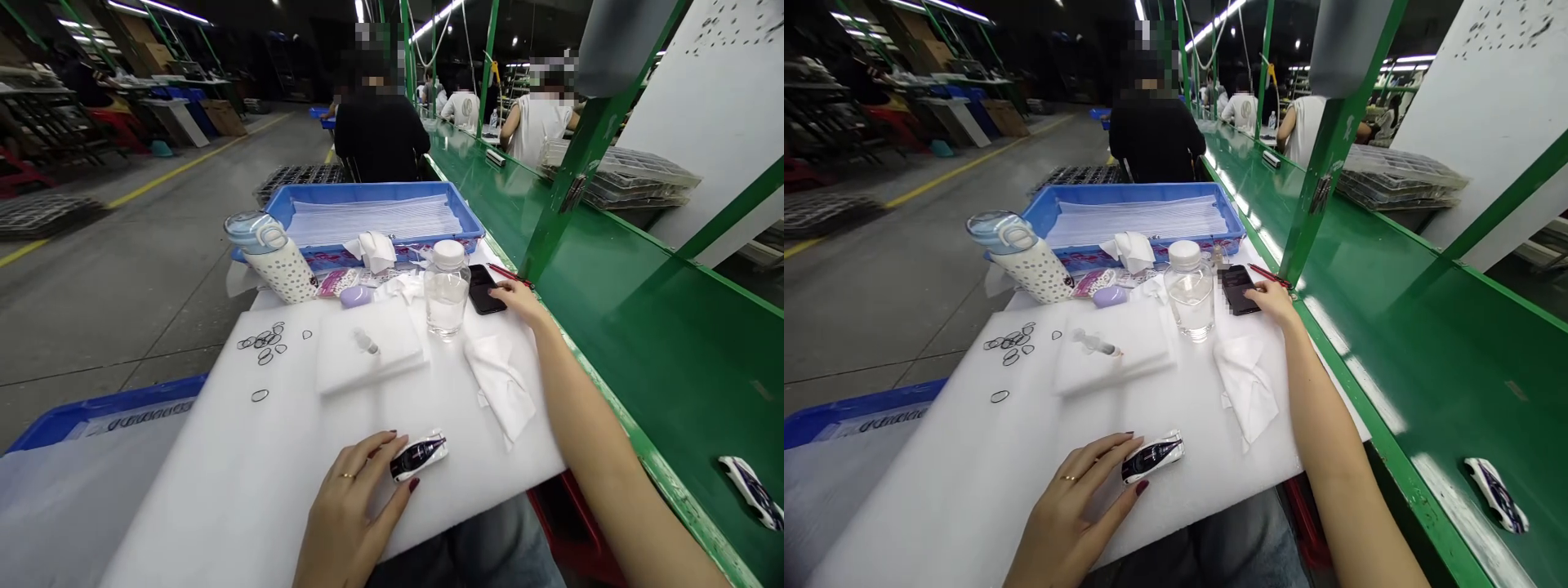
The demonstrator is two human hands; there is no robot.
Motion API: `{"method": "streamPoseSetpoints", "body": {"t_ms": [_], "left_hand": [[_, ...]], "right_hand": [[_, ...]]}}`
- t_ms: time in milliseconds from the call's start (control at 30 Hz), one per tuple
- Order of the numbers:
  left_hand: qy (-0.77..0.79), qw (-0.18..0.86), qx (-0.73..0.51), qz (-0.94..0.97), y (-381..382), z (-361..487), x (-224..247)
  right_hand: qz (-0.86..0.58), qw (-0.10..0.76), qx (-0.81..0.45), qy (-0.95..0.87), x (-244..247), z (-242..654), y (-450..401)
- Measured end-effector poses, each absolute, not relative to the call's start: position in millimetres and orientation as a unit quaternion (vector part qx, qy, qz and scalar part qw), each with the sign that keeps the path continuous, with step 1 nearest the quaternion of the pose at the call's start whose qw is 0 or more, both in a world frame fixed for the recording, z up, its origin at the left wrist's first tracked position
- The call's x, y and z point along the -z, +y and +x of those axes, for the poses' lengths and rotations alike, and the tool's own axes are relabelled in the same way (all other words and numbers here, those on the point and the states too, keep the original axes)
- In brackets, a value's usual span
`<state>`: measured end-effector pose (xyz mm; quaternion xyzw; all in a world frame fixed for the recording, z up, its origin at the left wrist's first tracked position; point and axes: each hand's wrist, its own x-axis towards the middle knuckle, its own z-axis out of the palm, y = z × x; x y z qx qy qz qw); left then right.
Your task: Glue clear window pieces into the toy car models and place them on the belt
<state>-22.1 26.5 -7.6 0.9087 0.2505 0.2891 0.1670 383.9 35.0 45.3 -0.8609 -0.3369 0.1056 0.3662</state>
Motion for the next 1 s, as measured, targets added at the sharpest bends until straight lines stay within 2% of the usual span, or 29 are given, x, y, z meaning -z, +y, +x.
{"method": "streamPoseSetpoints", "body": {"t_ms": [167,600,833,933,1000], "left_hand": [[0.264,0.196,-0.283,0.901,28,-22,4],[0.28,0.211,-0.26,0.9,25,-25,2],[0.249,0.221,-0.264,0.905,28,-22,-4],[0.254,0.233,-0.279,0.896,23,-21,-4],[0.28,0.202,-0.306,0.887,15,-20,1]], "right_hand": [[-0.849,0.384,-0.158,-0.326,-22,387,38],[-0.801,0.46,-0.229,-0.309,-33,388,24],[-0.802,0.483,-0.18,-0.303,-29,386,26],[-0.811,0.495,-0.112,-0.291,-39,382,22],[-0.811,0.512,-0.037,-0.28,-53,362,16]]}}
